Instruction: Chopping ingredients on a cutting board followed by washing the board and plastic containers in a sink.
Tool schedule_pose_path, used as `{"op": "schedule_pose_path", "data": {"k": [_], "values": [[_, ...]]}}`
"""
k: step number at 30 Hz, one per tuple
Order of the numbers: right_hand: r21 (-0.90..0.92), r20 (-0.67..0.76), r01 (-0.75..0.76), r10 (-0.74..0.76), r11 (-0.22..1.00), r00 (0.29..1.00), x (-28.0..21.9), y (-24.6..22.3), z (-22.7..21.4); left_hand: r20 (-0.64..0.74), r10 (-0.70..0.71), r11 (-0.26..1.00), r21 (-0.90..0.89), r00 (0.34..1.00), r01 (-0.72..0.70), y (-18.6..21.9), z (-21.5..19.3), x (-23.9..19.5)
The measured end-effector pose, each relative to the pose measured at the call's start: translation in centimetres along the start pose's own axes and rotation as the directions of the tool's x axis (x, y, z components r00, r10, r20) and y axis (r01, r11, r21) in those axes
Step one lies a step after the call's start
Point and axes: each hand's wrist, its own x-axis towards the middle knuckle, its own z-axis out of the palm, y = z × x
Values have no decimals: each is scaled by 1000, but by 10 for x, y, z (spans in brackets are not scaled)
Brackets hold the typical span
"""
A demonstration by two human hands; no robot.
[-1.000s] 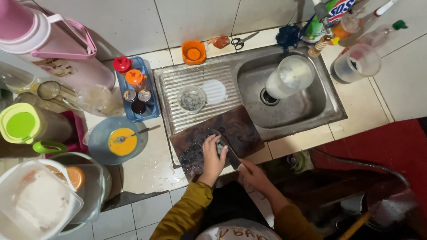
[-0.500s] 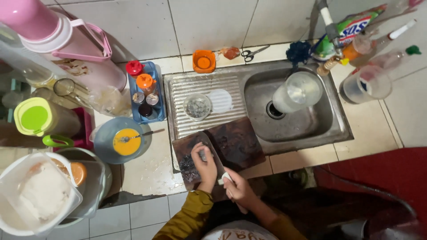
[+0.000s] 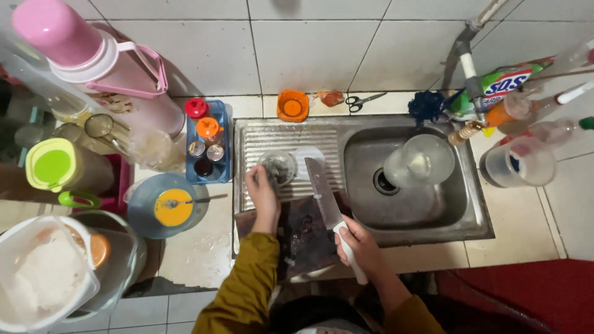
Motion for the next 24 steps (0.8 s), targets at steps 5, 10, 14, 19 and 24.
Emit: {"op": "schedule_pose_path", "data": {"k": [5, 10, 14, 19, 24], "values": [[-12, -69, -81, 80, 997, 994, 18, 9, -13, 312, 246, 840, 403, 918, -362, -42, 14, 62], [-122, -8, 18, -19, 992, 1000, 30, 40, -31, 251, 256, 810, 472, 934, -348, -49, 12, 89], [-137, 10, -1, 3, 991, 1000, 19, 29, -26, 268, 183, 889, 365, 946, -275, -24, 4, 90], [-137, 69, 138, -130, 981, 989, 24, 78, -41, 560, 152, 837, 366, 815, -407, 25, -32, 48], [-227, 45, 67, -58, 972, 997, 10, 99, -37, 721, -186, 374, 680, 667, -631, 15, -91, -30]]}}
